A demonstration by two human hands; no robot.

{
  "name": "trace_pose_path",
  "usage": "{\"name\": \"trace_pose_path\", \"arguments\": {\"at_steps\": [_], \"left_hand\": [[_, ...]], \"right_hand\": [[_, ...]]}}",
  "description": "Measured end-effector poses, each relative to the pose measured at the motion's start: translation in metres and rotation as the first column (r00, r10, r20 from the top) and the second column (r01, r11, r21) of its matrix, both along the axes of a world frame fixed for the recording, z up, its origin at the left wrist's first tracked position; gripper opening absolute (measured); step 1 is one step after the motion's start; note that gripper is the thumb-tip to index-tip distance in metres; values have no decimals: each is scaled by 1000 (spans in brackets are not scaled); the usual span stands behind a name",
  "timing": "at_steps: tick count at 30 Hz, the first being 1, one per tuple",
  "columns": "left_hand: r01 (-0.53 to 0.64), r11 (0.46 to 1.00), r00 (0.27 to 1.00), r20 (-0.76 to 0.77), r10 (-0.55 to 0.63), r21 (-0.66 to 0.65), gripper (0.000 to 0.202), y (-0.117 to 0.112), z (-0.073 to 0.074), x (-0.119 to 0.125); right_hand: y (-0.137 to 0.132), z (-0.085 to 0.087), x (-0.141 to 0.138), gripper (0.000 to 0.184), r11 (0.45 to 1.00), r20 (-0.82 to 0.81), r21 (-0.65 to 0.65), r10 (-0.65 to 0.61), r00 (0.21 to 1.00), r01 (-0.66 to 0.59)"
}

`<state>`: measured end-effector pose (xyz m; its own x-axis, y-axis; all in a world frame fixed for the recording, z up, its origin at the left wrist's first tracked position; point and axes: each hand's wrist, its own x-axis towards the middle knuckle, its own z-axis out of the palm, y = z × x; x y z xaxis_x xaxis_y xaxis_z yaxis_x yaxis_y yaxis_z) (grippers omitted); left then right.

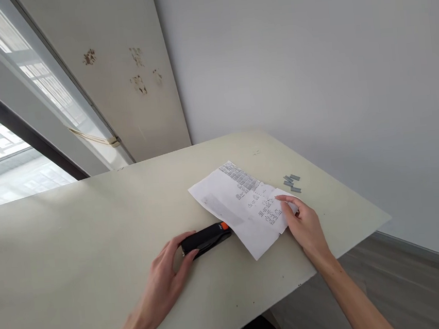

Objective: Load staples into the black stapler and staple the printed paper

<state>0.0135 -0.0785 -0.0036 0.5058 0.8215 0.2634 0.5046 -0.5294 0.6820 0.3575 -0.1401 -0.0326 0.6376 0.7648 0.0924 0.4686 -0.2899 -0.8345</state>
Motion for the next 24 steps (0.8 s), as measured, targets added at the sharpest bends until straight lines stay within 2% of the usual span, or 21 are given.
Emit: {"name": "trace_pose_path", "arguments": {"at_steps": [3, 6, 9, 11, 13, 15, 17, 19, 21, 24], "left_hand": [[-73, 997, 997, -18, 73, 24, 28, 4, 0, -16], [-155, 987, 987, -47, 157, 31, 28, 10, 3, -33], [-216, 976, 973, -75, 217, 27, 30, 18, 7, -47], [-235, 972, 967, -98, 235, 14, 33, 23, 9, -55], [-224, 975, 967, -125, 221, -8, 35, 28, 9, -60], [-193, 981, 970, -153, 188, -22, 39, 32, 7, -65], [-169, 985, 971, -172, 164, -16, 46, 35, 4, -68], [-153, 988, 972, -180, 149, -7, 49, 36, 1, -71], [-143, 990, 974, -177, 141, 0, 46, 37, -2, -73], [-142, 989, 976, -160, 145, 29, 40, 38, -3, -75]], "right_hand": [[-7, 10, -1, 56, 992, -60, -118, 45, 997, -52], [-21, 19, 1, 55, 965, -48, -228, 123, 991, -131], [-36, 26, 1, 53, 958, 122, -258, 162, 979, -126], [-41, 28, -5, 51, 971, 267, -213, 164, 950, -108], [-41, 28, -14, 46, 974, 353, -157, 211, 911, -165], [-35, 25, -27, 44, 945, 398, -140, 326, 857, -294], [-26, 18, -40, 49, 890, 432, -167, 453, 780, -424], [-17, 8, -52, 57, 836, 442, -221, 546, 712, -503], [-11, -3, -61, 61, 810, 437, -267, 584, 684, -522], [-8, -14, -70, 62, 812, 432, -299, 584, 688, -501]]}}
